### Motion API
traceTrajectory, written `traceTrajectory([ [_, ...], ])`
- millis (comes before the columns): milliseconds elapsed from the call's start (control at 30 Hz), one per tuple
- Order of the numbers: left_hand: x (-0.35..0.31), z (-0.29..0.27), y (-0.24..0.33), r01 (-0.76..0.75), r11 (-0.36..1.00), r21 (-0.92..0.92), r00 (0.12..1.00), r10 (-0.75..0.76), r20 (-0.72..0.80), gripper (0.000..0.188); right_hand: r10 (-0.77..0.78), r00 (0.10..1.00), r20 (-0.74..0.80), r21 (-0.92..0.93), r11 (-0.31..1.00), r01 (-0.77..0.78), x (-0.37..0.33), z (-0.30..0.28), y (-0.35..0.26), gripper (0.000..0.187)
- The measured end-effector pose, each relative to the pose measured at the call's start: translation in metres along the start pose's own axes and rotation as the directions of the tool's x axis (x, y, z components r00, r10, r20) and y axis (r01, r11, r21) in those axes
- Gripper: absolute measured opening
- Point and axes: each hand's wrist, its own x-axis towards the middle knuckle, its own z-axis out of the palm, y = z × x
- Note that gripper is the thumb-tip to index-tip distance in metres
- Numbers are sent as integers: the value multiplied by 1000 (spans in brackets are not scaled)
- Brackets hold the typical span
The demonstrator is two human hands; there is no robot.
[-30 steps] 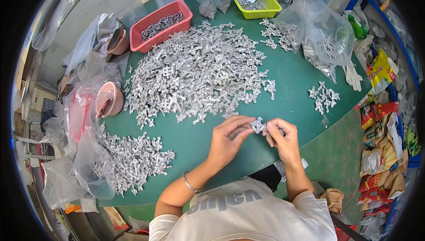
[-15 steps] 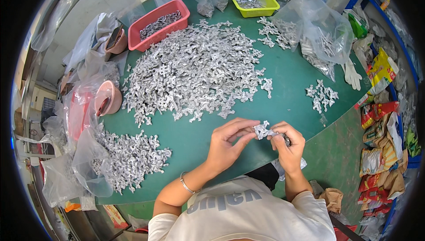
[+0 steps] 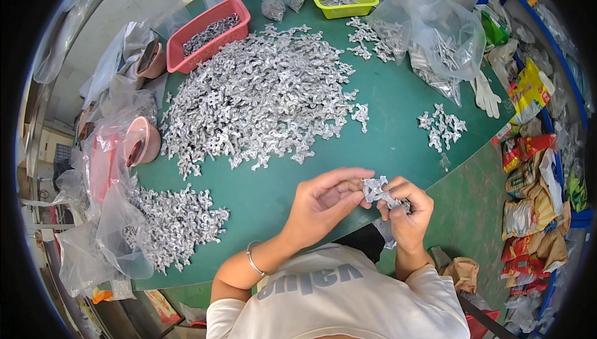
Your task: The person sorts through a pile of silver hardware components by hand, picking up individual pieces to inspect them and grouping them together on a green work surface.
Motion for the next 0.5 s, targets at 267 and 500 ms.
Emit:
traceTrajectory([
  [267,1,1,-7,65,984,-166,998,-66,-6,29,-31,999,12,-120,992,33,0,1,-6,16],
  [500,1,4,-5,146,964,-220,988,-156,-24,19,-66,998,12,-135,989,67,-2,1,-8,21],
])
